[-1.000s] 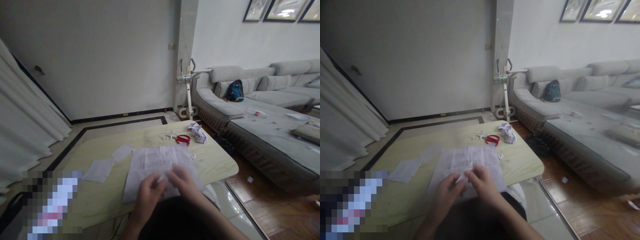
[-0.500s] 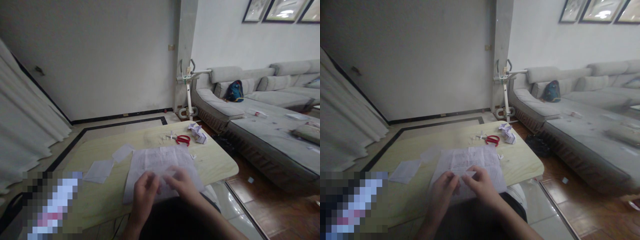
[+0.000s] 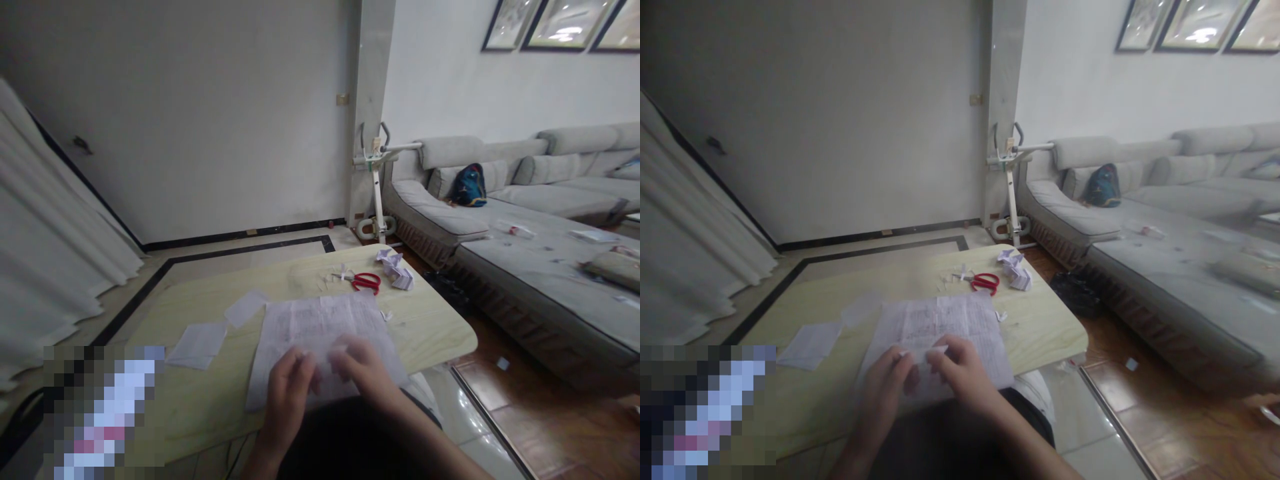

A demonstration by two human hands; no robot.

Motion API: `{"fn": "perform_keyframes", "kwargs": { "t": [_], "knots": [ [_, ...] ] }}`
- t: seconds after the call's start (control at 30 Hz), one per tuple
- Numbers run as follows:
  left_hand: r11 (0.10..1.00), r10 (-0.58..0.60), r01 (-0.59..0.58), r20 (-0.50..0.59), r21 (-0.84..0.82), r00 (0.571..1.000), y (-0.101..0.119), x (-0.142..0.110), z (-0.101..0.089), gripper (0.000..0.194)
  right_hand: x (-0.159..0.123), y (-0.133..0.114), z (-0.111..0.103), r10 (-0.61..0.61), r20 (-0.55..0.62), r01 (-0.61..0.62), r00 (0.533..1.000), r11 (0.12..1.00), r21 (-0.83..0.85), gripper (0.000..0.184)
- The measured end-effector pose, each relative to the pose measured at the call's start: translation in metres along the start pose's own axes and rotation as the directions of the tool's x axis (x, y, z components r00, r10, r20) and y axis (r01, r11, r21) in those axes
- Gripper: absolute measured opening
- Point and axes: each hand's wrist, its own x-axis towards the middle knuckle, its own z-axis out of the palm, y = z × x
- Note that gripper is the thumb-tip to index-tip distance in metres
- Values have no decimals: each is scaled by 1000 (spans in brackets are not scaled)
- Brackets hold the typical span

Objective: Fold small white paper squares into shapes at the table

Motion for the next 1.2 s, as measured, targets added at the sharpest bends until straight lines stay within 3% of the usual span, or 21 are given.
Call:
{"fn": "perform_keyframes", "kwargs": {
  "t": [0.3, 0.6, 0.83, 0.97, 1.2],
  "knots": [
    [991, -134, 133, -24, -33, 991, -26, 2, -7, 28, -3, 5, 1, -5, 21, 6, 1000, 1000, -26, 26],
    [992, -122, 116, -125, -52, 985, -14, 2, -2, 40, 0, 10, 2, 26, 4, -26, 1000, 1000, 3, 38],
    [997, -50, 48, -35, -53, 998, -5, -3, 5, 35, -2, 7, 0, -30, -3, 30, 1000, 999, 13, 33],
    [999, -24, 27, 72, -43, 997, -7, -3, 2, 36, -2, 5, 1, -40, -5, 40, 999, 999, 10, 37],
    [992, -65, 67, 21, -103, 998, -4, -7, 4, 34, -5, 2, 1, -61, -8, 61, 998, 998, 7, 39]
  ]
}}
